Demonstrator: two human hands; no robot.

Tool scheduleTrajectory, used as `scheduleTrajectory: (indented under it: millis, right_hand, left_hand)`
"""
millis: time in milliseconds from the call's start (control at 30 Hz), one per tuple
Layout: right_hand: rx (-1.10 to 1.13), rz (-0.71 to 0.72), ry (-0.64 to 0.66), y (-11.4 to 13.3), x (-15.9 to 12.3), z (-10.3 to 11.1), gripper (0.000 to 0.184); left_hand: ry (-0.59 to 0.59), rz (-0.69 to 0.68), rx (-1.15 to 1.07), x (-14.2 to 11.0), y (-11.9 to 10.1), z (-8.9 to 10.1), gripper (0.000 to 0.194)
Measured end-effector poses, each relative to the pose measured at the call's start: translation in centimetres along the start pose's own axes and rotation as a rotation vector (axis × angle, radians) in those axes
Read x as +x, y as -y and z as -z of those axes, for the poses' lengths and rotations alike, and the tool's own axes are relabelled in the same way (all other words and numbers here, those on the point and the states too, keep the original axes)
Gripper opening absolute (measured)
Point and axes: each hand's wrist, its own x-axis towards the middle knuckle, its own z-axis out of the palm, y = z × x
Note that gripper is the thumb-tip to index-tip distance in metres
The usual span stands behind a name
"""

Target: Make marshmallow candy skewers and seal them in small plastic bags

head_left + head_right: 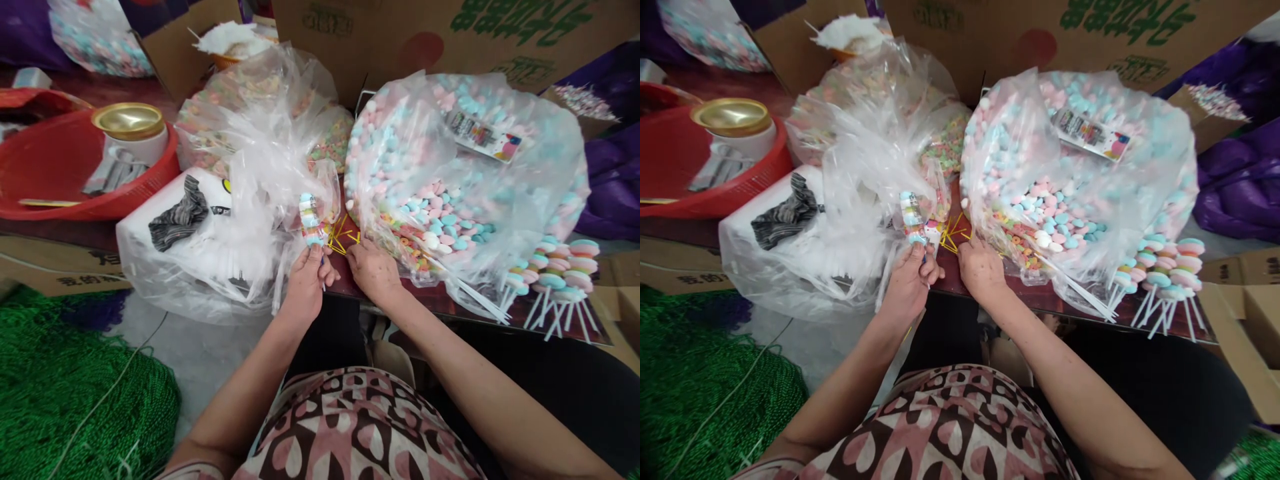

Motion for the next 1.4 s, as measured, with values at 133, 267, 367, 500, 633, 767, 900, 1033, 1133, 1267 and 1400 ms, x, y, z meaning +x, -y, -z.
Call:
scheduleTrajectory:
  millis: [133,267,367,500,633,767,900,1033,1133,1267,1400]
  right_hand:
    - [0.07,-0.074,-0.017,-0.9,-0.2,-0.4,0.024]
    - [0.273,-0.132,-0.039,-2.9,-0.3,-0.3,0.019]
    - [0.512,-0.217,-0.052,-4.2,-0.5,0.1,0.019]
    - [0.941,-0.302,-0.101,-4.6,-1.7,1.5,0.017]
    - [1.113,-0.299,-0.227,-3.9,-4.2,3.5,0.014]
    - [0.996,-0.213,-0.259,-3.5,-6.7,4.6,0.01]
    - [0.684,-0.19,-0.324,-4.3,-8.3,4.3,0.012]
    - [0.499,-0.167,-0.399,-5.1,-9.6,3.8,0.017]
    - [0.563,-0.205,-0.434,-5.5,-10.7,3.9,0.018]
    - [0.855,-0.328,-0.409,-6.2,-12.1,4.0,0.016]
    - [1.172,-0.42,-0.321,-7.2,-13.0,3.5,0.018]
  left_hand:
    - [0.012,0.021,-0.015,-0.1,0.0,-0.1,0.023]
    - [0.053,0.053,-0.007,-0.2,0.1,0.0,0.02]
    - [0.085,0.082,0.016,-0.4,0.4,-0.1,0.022]
    - [0.123,0.098,0.058,-0.8,1.0,-0.9,0.028]
    - [0.184,0.134,0.16,-1.6,2.3,-2.4,0.031]
    - [0.247,0.206,0.205,-2.7,4.1,-4.4,0.027]
    - [0.292,0.209,0.279,-3.5,5.7,-5.6,0.026]
    - [0.341,0.151,0.37,-4.0,6.7,-6.3,0.039]
    - [0.308,0.151,0.35,-4.1,6.9,-6.9,0.045]
    - [0.255,0.194,0.289,-4.2,6.9,-7.8,0.049]
    - [0.301,0.349,0.22,-4.5,7.1,-8.5,0.048]
